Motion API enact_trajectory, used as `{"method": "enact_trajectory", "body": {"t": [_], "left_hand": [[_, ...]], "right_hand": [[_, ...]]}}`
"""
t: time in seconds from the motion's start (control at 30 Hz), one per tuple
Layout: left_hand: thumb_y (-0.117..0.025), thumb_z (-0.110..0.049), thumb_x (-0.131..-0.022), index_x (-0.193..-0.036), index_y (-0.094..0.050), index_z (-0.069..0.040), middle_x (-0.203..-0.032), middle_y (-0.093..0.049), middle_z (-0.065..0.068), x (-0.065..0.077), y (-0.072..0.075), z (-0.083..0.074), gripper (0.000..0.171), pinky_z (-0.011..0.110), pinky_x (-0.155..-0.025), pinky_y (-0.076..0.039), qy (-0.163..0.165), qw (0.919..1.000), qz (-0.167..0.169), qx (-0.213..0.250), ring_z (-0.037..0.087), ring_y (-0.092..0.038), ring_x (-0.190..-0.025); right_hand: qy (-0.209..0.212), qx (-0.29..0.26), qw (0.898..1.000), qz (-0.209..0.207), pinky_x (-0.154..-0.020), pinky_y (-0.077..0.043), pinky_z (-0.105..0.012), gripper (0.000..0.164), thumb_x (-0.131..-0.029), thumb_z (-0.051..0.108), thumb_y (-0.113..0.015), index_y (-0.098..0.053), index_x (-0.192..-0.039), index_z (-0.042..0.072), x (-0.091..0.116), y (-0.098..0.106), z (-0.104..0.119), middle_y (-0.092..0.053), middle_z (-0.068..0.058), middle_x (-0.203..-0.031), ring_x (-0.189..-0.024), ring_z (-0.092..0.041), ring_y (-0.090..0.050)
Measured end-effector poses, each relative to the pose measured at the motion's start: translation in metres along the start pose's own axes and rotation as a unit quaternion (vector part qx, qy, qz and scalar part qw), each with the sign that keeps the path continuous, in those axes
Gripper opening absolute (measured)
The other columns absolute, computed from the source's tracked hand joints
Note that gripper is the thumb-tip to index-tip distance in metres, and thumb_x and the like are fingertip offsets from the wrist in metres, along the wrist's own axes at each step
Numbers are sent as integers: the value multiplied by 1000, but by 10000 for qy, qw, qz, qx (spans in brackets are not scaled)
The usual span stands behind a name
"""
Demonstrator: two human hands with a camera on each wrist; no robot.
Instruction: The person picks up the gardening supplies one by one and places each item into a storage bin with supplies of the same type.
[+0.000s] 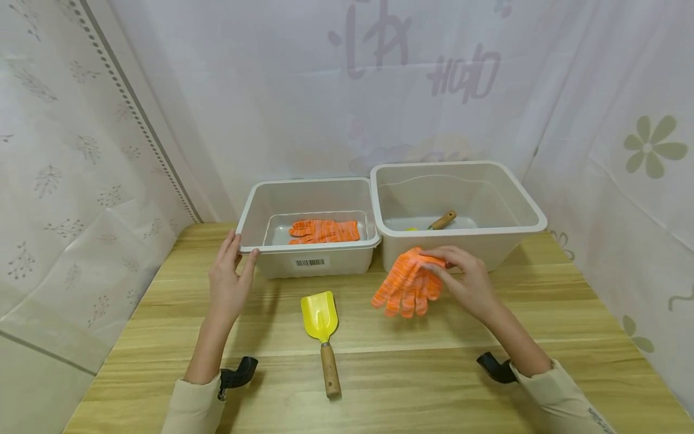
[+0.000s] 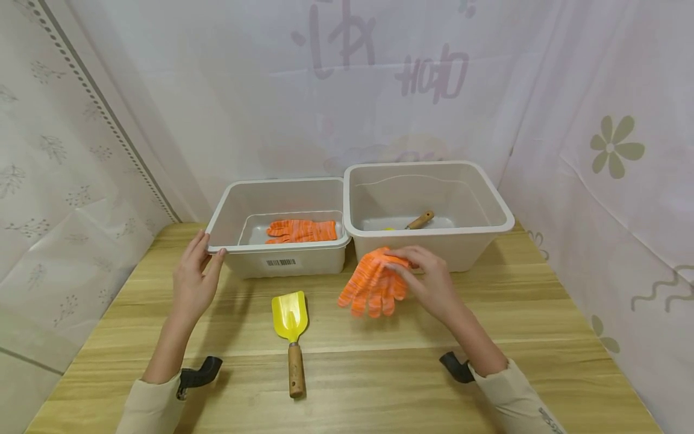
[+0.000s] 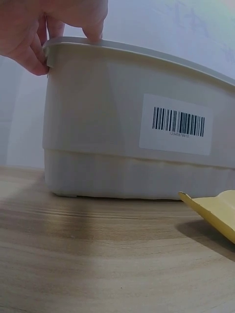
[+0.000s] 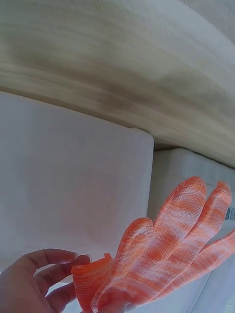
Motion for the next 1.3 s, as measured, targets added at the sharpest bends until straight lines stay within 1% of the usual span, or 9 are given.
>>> {"method": "enact_trajectory", "body": {"t": [0.13, 0.33, 0.57, 0.73, 1.0, 1.3], "left_hand": [[-65, -10, -105, -152, -43, 16, -166, -36, 32, 0, 0, 0, 57, 51, -116, -45, -16, 10000, 4, -11, 52, -45, -148], [-64, -11, -106, -153, -43, 15, -167, -36, 31, 0, 0, 1, 57, 50, -117, -44, 48, 10000, 52, -5, 51, -45, -149], [-64, -11, -106, -153, -43, 14, -167, -36, 31, 0, 0, 0, 57, 51, -117, -45, 26, 10000, 55, -21, 51, -45, -149], [-64, -10, -106, -152, -44, 15, -166, -37, 32, 0, 0, 0, 57, 52, -117, -45, 1, 10000, 20, -32, 52, -45, -149], [-64, -9, -105, -152, -44, 16, -166, -36, 33, 0, 1, -2, 57, 54, -117, -45, 5, 10000, 1, -35, 53, -44, -149], [-65, -9, -105, -152, -44, 15, -165, -37, 33, 0, 2, -2, 56, 50, -116, -44, 21, 10000, -27, -46, 51, -44, -150]], "right_hand": [[26, -100, 9999, -37, -81, -52, -7, 29, -87, -8, -79, -80, -114, 4, -4, -1, 3, -80, -12, -109, -97, 7, -63], [34, -194, 9998, -8, -81, -53, -9, 28, -90, -6, -78, -80, -115, 5, -10, -3, 7, -80, -12, -111, -96, 5, -63], [61, -342, 9994, 11, -80, -54, -10, 28, -89, -7, -78, -80, -115, 4, -15, -4, 10, -80, -13, -113, -99, 6, -64], [183, -267, 9995, -44, -80, -53, -9, 28, -89, -6, -78, -80, -115, 5, -20, -3, 16, -80, -13, -114, -100, 5, -65], [349, -186, 9992, -67, -81, -52, -8, 29, -87, -7, -80, -81, -113, 5, -28, -3, 24, -81, -12, -110, -95, -1, -67], [261, -134, 9995, 67, -82, -53, -9, 29, -88, -3, -80, -82, -115, 9, -32, -6, 29, -81, -9, -112, -98, -3, -69]]}}
Point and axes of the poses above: each hand's wrist, its own x-axis away from the middle knuckle, its own y-axis out of the back of the hand, z = x × y, the point moved 10 cm from there along -x, towards the middle knuckle
